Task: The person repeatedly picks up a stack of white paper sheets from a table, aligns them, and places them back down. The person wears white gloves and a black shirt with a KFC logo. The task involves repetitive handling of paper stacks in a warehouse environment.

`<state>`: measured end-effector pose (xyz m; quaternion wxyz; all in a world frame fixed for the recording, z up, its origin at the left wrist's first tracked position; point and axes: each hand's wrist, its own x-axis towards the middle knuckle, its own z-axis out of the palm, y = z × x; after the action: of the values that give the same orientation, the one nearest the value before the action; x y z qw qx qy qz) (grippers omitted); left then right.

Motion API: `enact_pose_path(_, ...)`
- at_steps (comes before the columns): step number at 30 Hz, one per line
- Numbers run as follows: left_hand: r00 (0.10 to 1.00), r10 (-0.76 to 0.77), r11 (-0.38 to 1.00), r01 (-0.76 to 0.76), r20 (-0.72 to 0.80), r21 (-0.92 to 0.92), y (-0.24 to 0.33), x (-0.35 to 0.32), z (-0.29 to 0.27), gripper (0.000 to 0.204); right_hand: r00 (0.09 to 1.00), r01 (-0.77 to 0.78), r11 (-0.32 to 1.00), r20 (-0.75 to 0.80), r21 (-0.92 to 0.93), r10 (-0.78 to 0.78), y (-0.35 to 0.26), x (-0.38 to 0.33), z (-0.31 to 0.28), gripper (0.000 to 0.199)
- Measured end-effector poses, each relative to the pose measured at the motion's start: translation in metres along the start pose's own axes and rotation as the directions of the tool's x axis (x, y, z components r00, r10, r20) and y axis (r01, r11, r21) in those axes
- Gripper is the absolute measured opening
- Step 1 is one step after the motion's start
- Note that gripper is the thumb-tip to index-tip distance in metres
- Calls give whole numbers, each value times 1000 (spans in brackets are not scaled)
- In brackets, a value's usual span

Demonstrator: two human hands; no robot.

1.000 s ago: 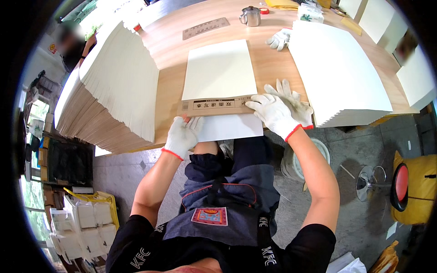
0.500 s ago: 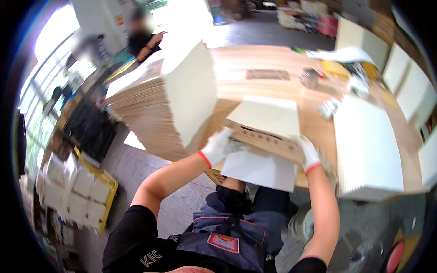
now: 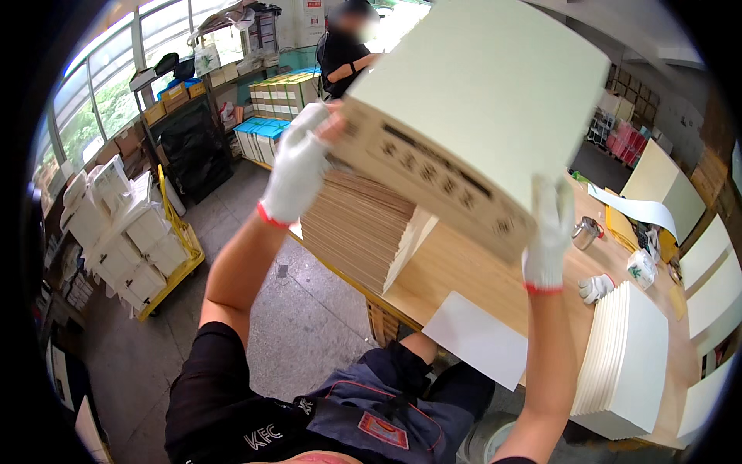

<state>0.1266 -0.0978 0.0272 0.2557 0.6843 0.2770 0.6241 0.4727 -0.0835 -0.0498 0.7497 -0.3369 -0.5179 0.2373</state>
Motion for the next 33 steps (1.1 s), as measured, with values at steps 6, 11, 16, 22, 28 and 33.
enact_pose_path(6,981,-158,979,170,-109,115,-28,82,-85,42,992,-109,993,60,-52,112,4,100,126,35)
enact_pose_path(11,926,-371,429,239,-71,871,-60,80,-109,50,856,174,482,374,-859,358,26,104,134,31)
enact_pose_path(16,912,-399,446,279,-90,851,-75,81,-113,46,879,347,388,441,-854,184,46,102,128,25)
enact_pose_path(22,934,-337,356,239,-114,903,-59,76,-106,43,902,65,474,256,-878,349,29,93,133,40)
enact_pose_path(28,695,694,315,-528,188,789,-53,54,-38,53,925,-126,775,210,-619,318,19,50,82,43)
enact_pose_path(33,546,680,412,-836,489,362,-36,-32,97,51,825,-230,733,271,-640,495,-8,-84,11,40)
